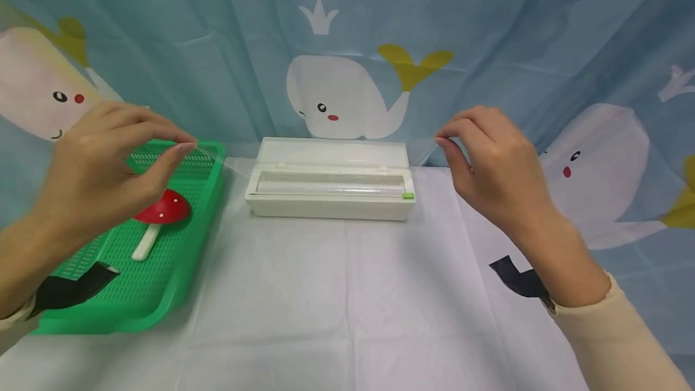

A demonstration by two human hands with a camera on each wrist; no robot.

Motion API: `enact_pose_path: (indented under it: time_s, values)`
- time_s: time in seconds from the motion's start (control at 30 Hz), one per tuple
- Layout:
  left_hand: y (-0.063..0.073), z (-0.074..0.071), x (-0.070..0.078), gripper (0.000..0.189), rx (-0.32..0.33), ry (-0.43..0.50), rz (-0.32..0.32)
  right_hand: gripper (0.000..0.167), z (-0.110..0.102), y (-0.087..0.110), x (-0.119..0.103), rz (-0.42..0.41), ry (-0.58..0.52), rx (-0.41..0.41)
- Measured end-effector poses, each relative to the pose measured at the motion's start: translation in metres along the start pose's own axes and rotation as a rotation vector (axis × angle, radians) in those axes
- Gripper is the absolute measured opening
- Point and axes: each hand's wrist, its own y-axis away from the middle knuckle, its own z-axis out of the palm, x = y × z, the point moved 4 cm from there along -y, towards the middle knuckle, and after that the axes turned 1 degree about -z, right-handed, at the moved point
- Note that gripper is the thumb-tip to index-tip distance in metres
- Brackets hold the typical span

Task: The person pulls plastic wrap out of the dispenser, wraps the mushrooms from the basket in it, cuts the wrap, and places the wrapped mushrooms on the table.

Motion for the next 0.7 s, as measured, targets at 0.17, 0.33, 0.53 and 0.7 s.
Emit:
enact_pose_path:
  time_s: [0.17, 0.33, 0.53, 0.7]
  values:
    - [-0.001, -0.002, 0.001, 0.005, 0.017, 0.001, 0.010, 0.008, -0.003, -0.003, -0.001, -0.011, 0.006, -0.004]
    - [-0.002, -0.005, 0.000, 0.007, 0.010, -0.008, 0.014, 0.008, -0.006, -0.004, -0.003, -0.017, 0.017, -0.015]
    - [-0.003, -0.009, -0.001, 0.010, -0.003, -0.034, 0.018, 0.009, -0.008, -0.005, -0.004, -0.024, 0.007, -0.008]
    - [-0.003, -0.012, 0.001, 0.008, 0.010, -0.044, 0.017, 0.013, -0.012, -0.004, -0.006, -0.035, 0.005, 0.000]
